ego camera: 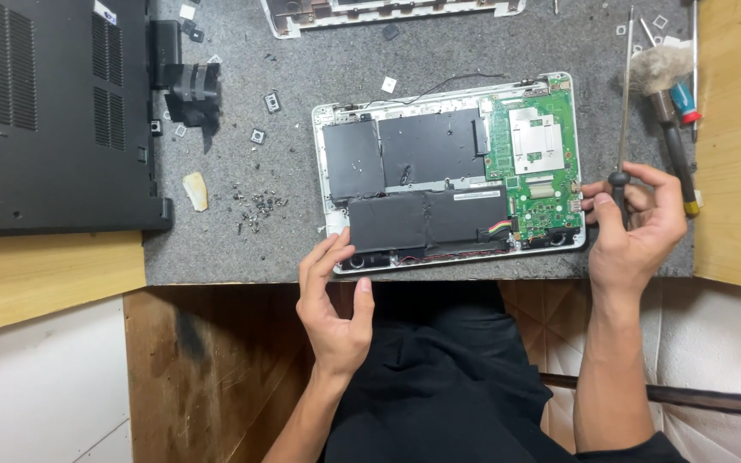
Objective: The person is disassembling a white laptop by removing the back panel screws, prying the case open, and then unscrewing internal components to remove the motherboard.
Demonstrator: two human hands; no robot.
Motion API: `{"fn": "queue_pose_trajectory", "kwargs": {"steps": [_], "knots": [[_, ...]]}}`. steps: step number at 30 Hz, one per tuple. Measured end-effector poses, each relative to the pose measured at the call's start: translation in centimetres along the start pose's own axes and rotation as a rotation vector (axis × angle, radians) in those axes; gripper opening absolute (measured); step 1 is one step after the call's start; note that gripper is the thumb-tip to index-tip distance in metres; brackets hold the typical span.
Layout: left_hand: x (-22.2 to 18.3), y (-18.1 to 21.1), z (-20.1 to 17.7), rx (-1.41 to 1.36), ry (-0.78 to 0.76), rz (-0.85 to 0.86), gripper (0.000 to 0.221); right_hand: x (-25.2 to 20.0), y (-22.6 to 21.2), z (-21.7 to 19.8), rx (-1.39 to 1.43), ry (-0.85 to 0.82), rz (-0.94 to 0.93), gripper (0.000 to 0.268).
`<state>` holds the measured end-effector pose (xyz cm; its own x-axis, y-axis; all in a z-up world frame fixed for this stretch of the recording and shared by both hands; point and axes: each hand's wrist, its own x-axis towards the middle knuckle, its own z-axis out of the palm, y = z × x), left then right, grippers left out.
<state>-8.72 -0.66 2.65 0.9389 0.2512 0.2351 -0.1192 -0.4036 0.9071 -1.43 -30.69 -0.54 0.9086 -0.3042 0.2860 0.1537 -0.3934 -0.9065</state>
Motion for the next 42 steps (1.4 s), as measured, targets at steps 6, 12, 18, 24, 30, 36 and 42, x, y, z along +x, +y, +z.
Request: {"fn": "queue_pose_trajectory", "kwargs": {"steps": [6, 12, 18, 24, 30, 36, 42], "knots": [[0.2, -0.6, -0.4, -0.066, -0.024, -0.017, 0.018, 0.1, 0.2, 0.1, -0.01, 0.016, 0.03, 0.027], [0.3, -0.7, -0.2, -0.021, -0.034, 0.003, 0.018, 0.2, -0.2, 0.2, -0.033, 0.007, 0.022, 0.028], [1.7, 0.6, 1.7, 0.107, 0.077, 0.172, 0.014, -1.2, -0.7, -0.6, -0.043, 0.238, -0.078, 0.022], [9.7, 3.5, 4.5, 0.009, -0.337, 0.619, 0.028, -3.3, -9.0, -5.4, -0.421, 0.109, -0.265, 0.034], [16.0, 2.7, 11.4, 0.111, -0.848, 1.026, 0.057, -6.2, -13.5, -7.0, -0.339, 0.024, -0.179, 0.02], [14.2, 1.5, 12.8, -0.393, -1.115, 0.94, 0.015, -7.8, -11.6, -6.2, -0.138, 0.347, -0.158, 0.035], [16.0, 1.1, 11.3, 0.059, -1.162, 0.751, 0.02, -5.7, -11.6, -5.0, -0.172, 0.426, -0.3, 0.037]]}}
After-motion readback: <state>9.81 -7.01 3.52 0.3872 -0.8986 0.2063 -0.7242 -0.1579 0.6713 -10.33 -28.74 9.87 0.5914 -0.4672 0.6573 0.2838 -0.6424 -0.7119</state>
